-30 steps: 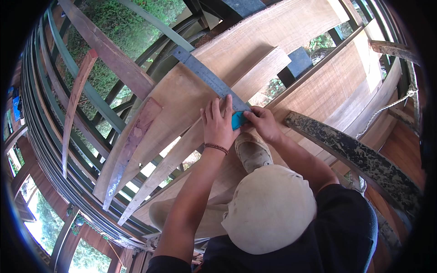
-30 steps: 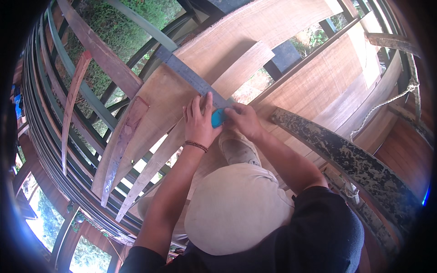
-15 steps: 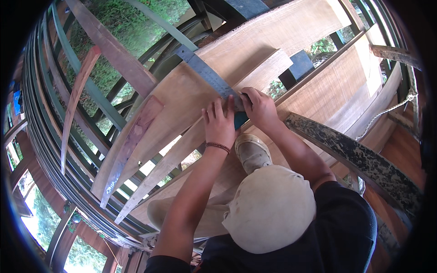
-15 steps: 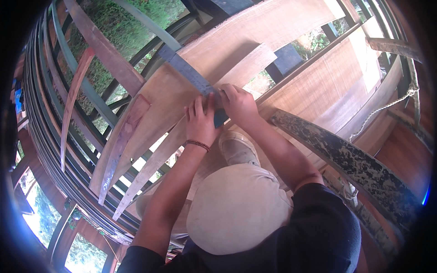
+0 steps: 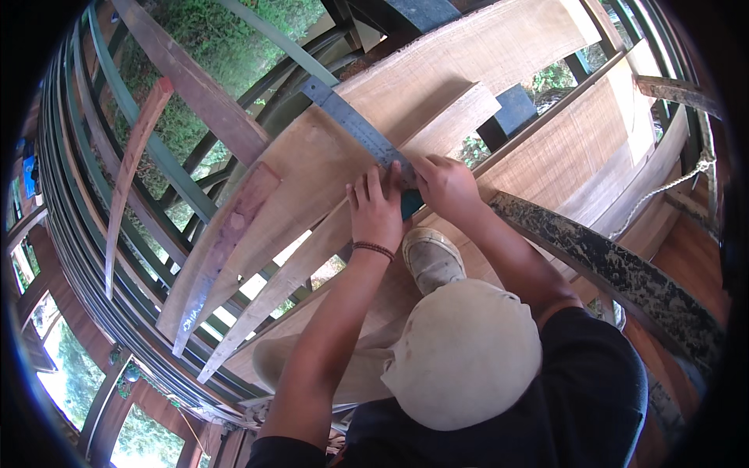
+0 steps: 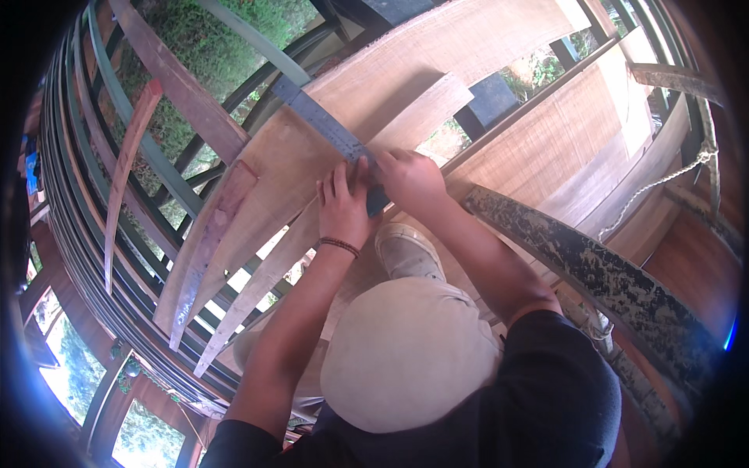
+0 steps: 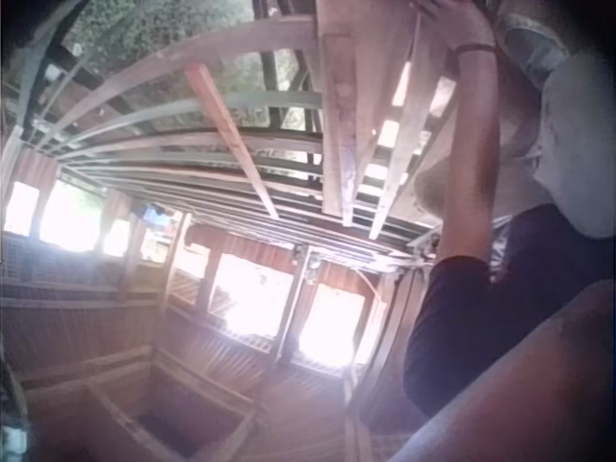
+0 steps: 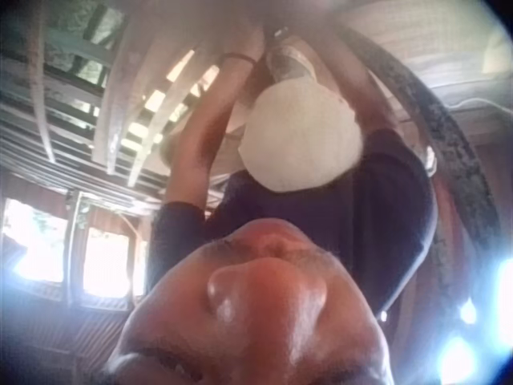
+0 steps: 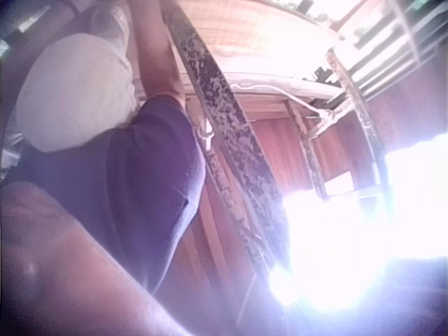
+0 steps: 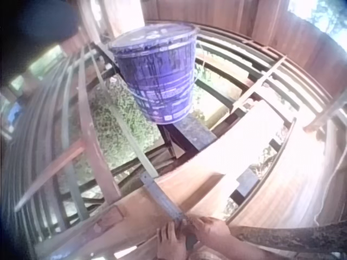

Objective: The person installs curved wooden panels on a wall using a nail gun, then measures and marks a plank with a square and pencil, and cuts it with a hand saw. The person also uses a circular saw and moves around the construction site.

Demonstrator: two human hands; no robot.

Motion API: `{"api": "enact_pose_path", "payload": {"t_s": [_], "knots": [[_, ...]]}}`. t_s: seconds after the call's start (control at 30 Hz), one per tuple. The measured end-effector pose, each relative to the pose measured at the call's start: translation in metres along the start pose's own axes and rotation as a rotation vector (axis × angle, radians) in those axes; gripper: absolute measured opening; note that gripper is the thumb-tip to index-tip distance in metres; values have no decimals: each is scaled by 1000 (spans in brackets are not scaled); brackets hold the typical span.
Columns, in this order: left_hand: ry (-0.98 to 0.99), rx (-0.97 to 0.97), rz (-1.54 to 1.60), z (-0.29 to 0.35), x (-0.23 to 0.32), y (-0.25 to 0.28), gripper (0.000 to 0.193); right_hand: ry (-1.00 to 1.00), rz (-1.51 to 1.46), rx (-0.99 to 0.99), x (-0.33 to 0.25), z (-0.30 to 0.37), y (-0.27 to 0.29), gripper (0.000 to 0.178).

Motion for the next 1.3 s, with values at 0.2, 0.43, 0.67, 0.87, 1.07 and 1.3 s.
{"api": "enact_pose_path", "payload": {"t_s": [0.2, 0.43, 0.67, 0.87, 1.07, 1.3], "knots": [[4, -17, 2, 0, -2, -2, 116, -46, -19, -8, 9, 31, 4, 11], [7, 2, 15, 0, 1, 1, 106, -7, -171, 193, -3, -11, -5, 10], [1, -4, 7, 2, 0, -1, 112, -78, -22, -2, 12, 24, -9, 12], [-9, -32, 31, 0, 0, 2, 116, -555, -805, 5, 42, 66, -45, 22], [-112, -60, 250, 2, -10, 22, 111, -469, -1151, -50, 22, 54, -64, 27], [22, -30, 274, 8, -42, 12, 97, -383, -1488, 25, 52, 81, -31, 25]]}}
Point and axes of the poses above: each hand's wrist, its own z-axis away from the middle knuckle, its own y-axis out of the back of the hand, x = y × z, the point moved 3 cm from there along -z, towards the middle knuckle, and after that the axes turned 13 degrees about -x, right-handed, at the moved point
